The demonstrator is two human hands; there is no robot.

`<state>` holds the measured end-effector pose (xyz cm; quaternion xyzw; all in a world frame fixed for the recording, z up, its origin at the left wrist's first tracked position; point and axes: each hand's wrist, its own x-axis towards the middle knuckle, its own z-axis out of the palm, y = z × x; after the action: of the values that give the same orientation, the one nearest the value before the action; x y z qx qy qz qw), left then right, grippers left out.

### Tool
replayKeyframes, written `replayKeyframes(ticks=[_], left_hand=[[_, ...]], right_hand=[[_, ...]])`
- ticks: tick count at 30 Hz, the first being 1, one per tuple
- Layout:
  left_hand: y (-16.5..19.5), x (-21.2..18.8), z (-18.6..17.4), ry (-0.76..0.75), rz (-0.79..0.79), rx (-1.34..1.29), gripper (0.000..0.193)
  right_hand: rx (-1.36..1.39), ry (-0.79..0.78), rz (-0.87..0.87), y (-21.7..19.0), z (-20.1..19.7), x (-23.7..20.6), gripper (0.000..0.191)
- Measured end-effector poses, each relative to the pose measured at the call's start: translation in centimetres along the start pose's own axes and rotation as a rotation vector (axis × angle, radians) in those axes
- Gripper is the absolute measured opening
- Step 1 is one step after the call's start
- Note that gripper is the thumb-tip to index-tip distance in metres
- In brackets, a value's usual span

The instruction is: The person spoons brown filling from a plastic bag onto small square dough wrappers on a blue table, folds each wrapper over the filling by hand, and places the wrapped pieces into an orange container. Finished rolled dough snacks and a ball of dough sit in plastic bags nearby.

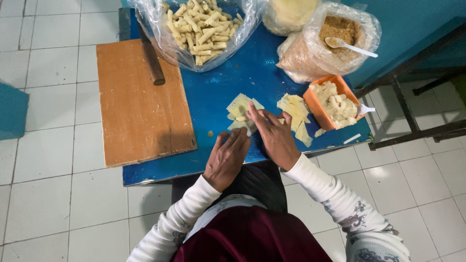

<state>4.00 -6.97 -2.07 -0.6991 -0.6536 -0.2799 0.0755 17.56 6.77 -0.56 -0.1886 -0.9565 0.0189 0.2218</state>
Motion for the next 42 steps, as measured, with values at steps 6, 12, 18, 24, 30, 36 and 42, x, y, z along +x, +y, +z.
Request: replayKeyframes(ticks=[6,12,18,24,30,36,42], left_hand=[[0.1,0.5,-0.3,0.042,-0.011,0.025,0.052],[0.4,0.6,-0.5,0.002,-0.050,-0.021,0.049],[0.4,0.5,0.0,-0.010,-0.050,0.024,0.050],[0.1,0.4,0.1,0.049,-0.033,-0.020,0.044],[0.1,0.7,0.1,0.158,-0.094,-0.169,0.031],[-0.6,0.9,-0.2,0.204,-0.304,-0.111,0.030],[-0.7,1.6,0.2,0.178,-0.364,-0.039,0.029]], right_hand=[[0.092,0.028,-0.100,2.0,1.2,2.0,0.085],[0.339,-0.015,0.016,3.1,1.5,2.7,0.081],[0.365,0.081,0.001,3.3,1.4,4.7,0.078],[1.238,-0.170,0.397,5.0,-1.0,6.3,0.071],[1.417,-0.174,0.291,2.8,-3.7,14.2,0.076],[1.260,0.197,-0.126,1.7,-7.3,20.5,0.061],[0.623,0.339,0.072,8.3,-11.3,12.5,0.033]])
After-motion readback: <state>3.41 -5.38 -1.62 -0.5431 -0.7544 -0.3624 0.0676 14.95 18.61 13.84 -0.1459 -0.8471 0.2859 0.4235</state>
